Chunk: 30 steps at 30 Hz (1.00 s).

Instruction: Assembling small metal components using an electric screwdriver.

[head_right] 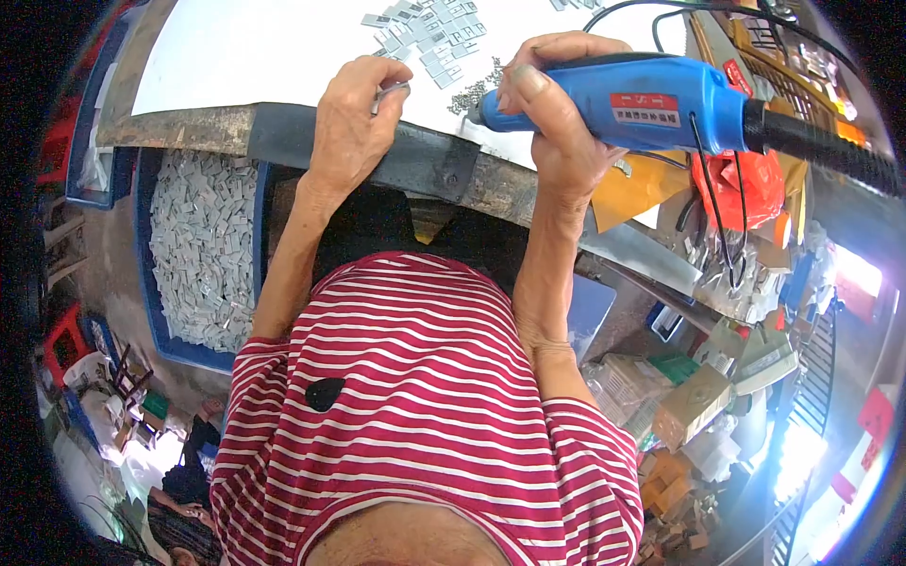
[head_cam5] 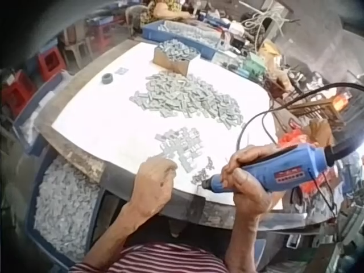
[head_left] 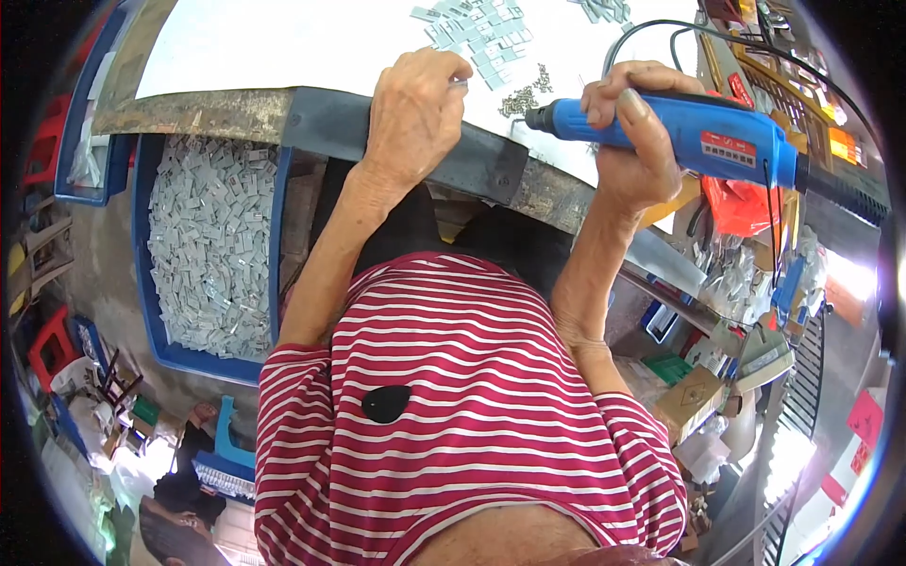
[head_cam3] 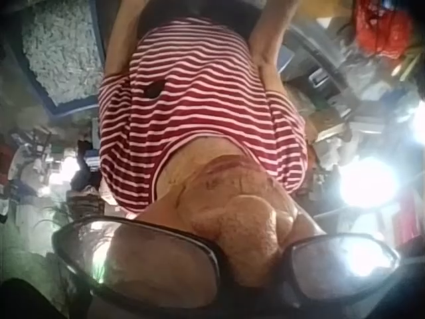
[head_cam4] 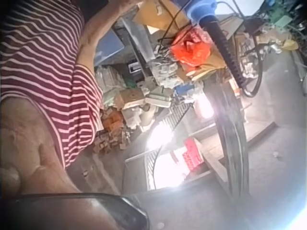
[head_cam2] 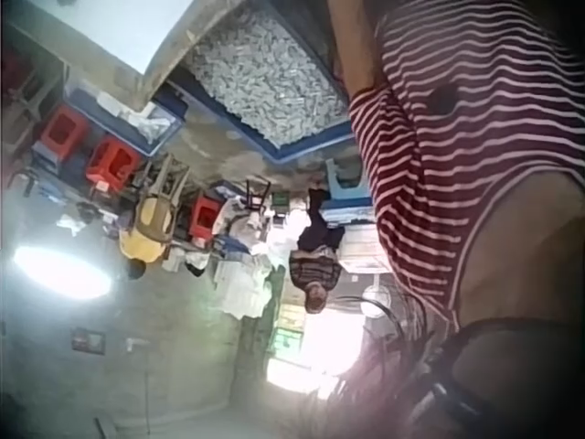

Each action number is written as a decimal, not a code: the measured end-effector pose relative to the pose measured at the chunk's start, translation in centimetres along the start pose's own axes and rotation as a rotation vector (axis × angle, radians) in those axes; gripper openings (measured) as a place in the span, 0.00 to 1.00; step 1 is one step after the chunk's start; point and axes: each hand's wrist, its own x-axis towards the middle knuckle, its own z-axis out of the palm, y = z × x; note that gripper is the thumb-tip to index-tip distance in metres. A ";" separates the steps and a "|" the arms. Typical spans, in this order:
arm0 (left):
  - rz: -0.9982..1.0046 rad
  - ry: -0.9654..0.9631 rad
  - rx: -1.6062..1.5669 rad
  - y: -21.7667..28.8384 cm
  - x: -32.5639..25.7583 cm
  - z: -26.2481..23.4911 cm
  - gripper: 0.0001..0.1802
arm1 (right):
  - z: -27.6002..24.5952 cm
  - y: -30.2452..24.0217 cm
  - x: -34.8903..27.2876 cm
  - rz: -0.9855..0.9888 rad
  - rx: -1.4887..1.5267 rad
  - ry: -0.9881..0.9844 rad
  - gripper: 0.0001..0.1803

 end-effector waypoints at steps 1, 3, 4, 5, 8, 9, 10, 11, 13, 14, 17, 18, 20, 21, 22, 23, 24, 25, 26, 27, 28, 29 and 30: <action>-0.003 0.005 0.008 0.1 -0.1 -0.4 0.08 | 0.0 0.0 0.0 0.001 0.008 -0.005 0.13; -0.046 0.165 -0.166 0.7 -0.5 -1.5 0.08 | -0.2 -0.2 0.0 -0.019 -0.010 0.007 0.13; -0.048 0.200 -0.107 0.5 -0.9 -2.5 0.08 | -0.2 -0.3 0.0 -0.020 -0.004 0.008 0.13; -0.114 0.225 -0.127 0.7 -1.4 -3.8 0.08 | -0.3 -0.3 -0.1 -0.002 0.006 0.033 0.13; -0.219 0.307 0.008 -0.9 -3.7 -7.7 0.07 | -0.7 -0.4 -0.2 0.012 0.020 0.082 0.12; -0.235 0.359 0.104 -1.7 -4.7 -9.2 0.07 | -0.7 -0.4 -0.2 0.013 0.027 0.098 0.12; -0.325 0.391 0.192 -2.6 -5.9 -10.5 0.07 | -0.8 -0.3 -0.2 0.014 0.033 0.098 0.12; -0.352 0.400 0.289 -3.7 -7.1 -11.8 0.07 | -1.0 -0.4 -0.2 -0.004 0.056 0.101 0.12; -0.378 0.416 0.396 -6.2 -9.4 -13.9 0.08 | -1.0 -0.5 0.0 -0.021 0.088 0.099 0.12; -0.358 0.396 0.539 -6.7 -9.9 -14.5 0.08 | -1.1 -0.6 0.0 -0.014 0.106 0.127 0.12; -0.296 0.390 0.686 -6.8 -10.2 -14.2 0.07 | -1.1 -0.9 -0.1 -0.014 0.140 0.157 0.12; -0.334 0.400 0.503 -5.3 -9.2 -13.2 0.06 | -1.1 -1.0 -0.1 -0.019 0.152 0.161 0.12; -0.359 0.360 0.244 -2.1 -7.1 -11.2 0.05 | -1.0 -1.1 -0.3 -0.013 0.175 0.159 0.12; -0.345 0.308 0.157 -0.8 -6.0 -9.8 0.05 | -1.1 -1.2 -0.4 -0.013 0.187 0.163 0.12; -0.267 0.272 0.028 0.2 -5.0 -8.4 0.05 | -1.0 -1.3 -0.4 -0.015 0.187 0.164 0.12; -0.211 0.223 -0.078 1.2 -4.4 -7.0 0.05 | -1.0 -1.4 -0.4 -0.017 0.217 0.159 0.12; -0.137 0.137 -0.050 1.7 -3.9 -5.9 0.06 | -0.9 -1.4 -0.4 -0.019 0.248 0.152 0.13; -0.093 0.108 -0.061 2.5 -3.5 -4.6 0.09 | -0.9 -1.5 -0.4 -0.018 0.249 0.147 0.13; -0.005 0.084 -0.068 2.7 -3.2 -3.3 0.11 | -0.8 -1.6 -0.4 -0.016 0.268 0.131 0.13; 0.043 0.055 -0.072 3.1 -2.6 -2.1 0.12 | -0.9 -1.9 -0.4 -0.022 0.278 0.121 0.13; 0.057 0.067 -0.062 3.6 -2.1 -1.2 0.12 | -1.0 -2.1 -0.3 -0.029 0.271 0.126 0.13; 0.065 0.083 -0.046 3.8 -1.9 -0.5 0.12 | -1.1 -2.2 -0.4 -0.041 0.290 0.105 0.13; 0.056 0.081 -0.069 3.7 -1.9 0.1 0.12 | -1.1 -2.2 -0.4 -0.053 0.310 0.085 0.13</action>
